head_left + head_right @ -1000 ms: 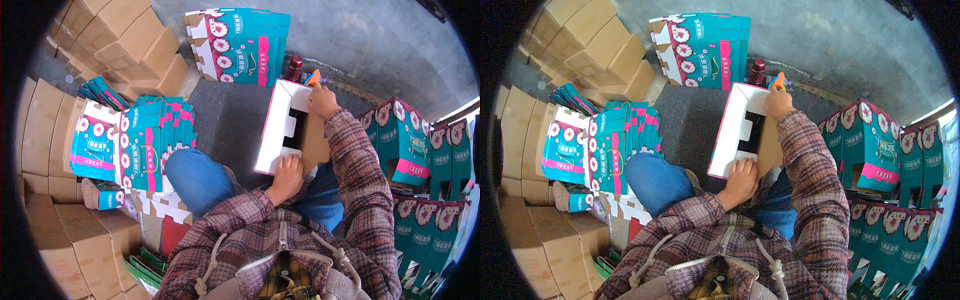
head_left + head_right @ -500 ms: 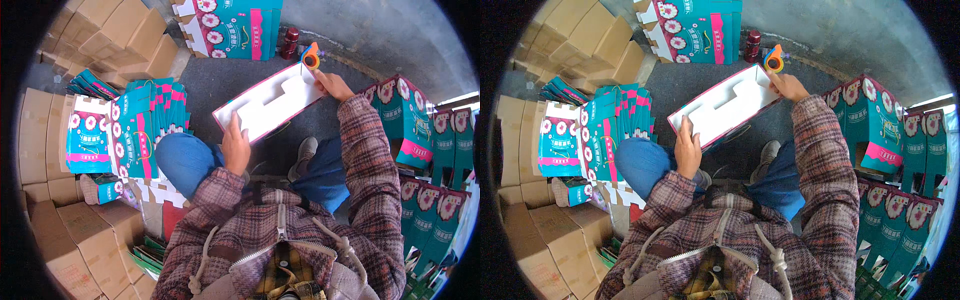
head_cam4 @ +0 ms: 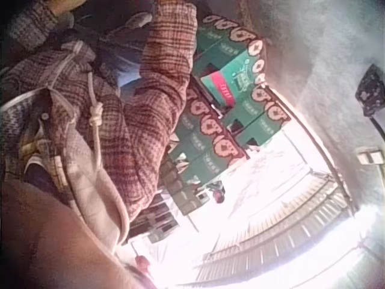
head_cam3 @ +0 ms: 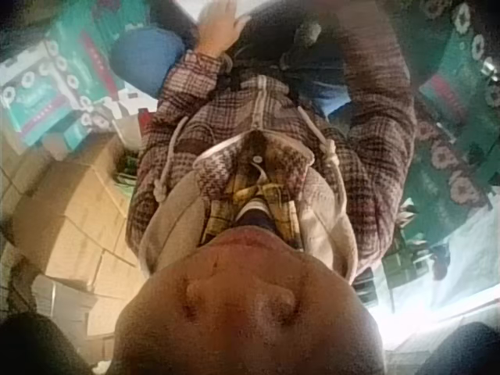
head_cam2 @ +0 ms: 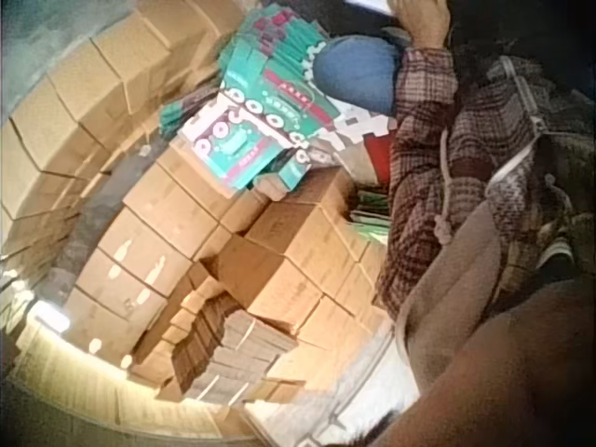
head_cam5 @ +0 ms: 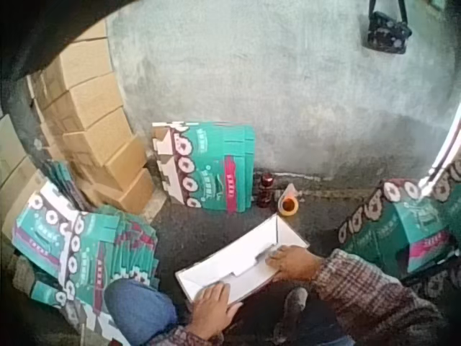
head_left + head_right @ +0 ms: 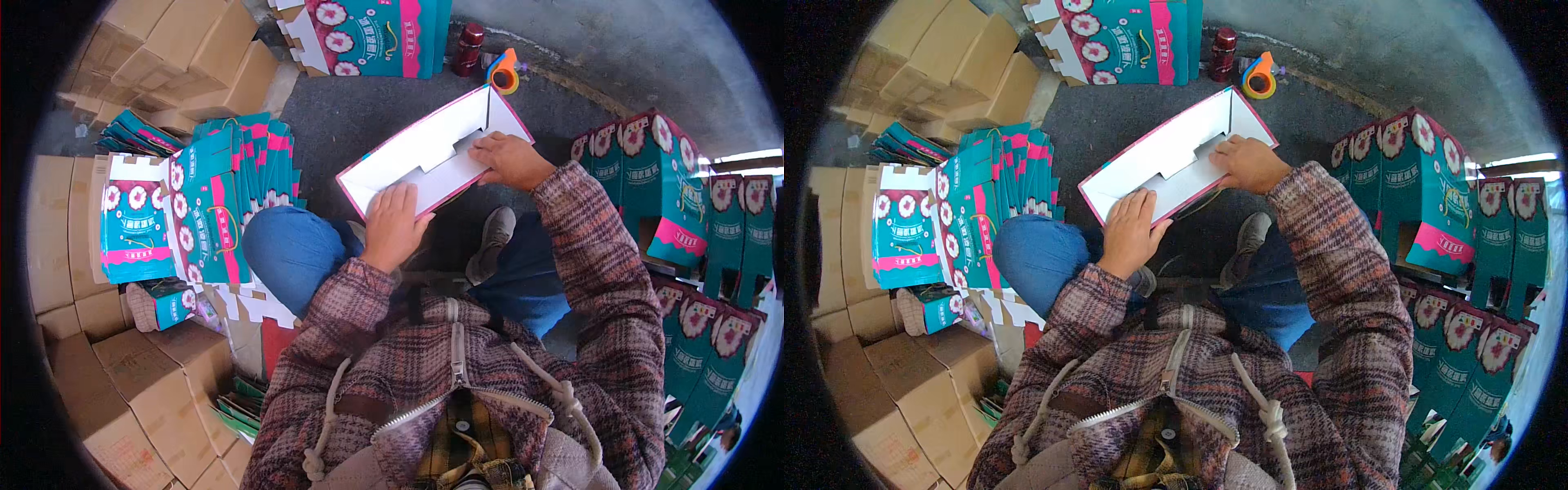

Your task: The person assembles cardboard gift boxes by folding flat box blanks into shape and stacks the assembled boxes onto a pile.

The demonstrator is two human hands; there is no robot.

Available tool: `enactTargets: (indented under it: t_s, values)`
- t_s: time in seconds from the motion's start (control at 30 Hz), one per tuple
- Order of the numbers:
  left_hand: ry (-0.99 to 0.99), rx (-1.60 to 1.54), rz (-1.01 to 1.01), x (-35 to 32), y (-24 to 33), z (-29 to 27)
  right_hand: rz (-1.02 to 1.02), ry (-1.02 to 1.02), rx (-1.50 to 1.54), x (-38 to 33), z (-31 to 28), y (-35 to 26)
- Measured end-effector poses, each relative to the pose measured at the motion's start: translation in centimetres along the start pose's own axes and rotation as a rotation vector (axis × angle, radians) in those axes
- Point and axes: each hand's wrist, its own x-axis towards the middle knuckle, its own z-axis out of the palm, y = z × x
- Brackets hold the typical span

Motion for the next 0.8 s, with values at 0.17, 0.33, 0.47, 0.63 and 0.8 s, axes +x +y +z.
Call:
enactTargets:
  t_s: [0.17, 0.33, 0.47, 0.63, 0.8]
  values:
    - [0.038, -0.010, -0.024, -0.6, -0.1, 0.0, 0.023, -0.049, 0.085, 0.4, -1.0, -0.1]
    - [0.524, -0.181, -0.293, -2.5, -3.8, -3.6, 0.359, 0.415, 0.380, 0.6, -2.4, 0.3]
    - [0.388, -0.878, -0.867, 0.1, -11.8, 1.8, 0.693, 0.600, 0.687, -2.7, 2.1, 10.6]
    - [-0.004, -1.822, -1.149, -0.1, -11.2, 4.4, 1.120, 0.202, 1.172, -1.8, 3.6, 9.6]
    - [0.158, -1.898, -0.888, -5.5, -18.4, 8.8, 0.905, 0.049, 1.552, 2.7, 4.2, 6.3]
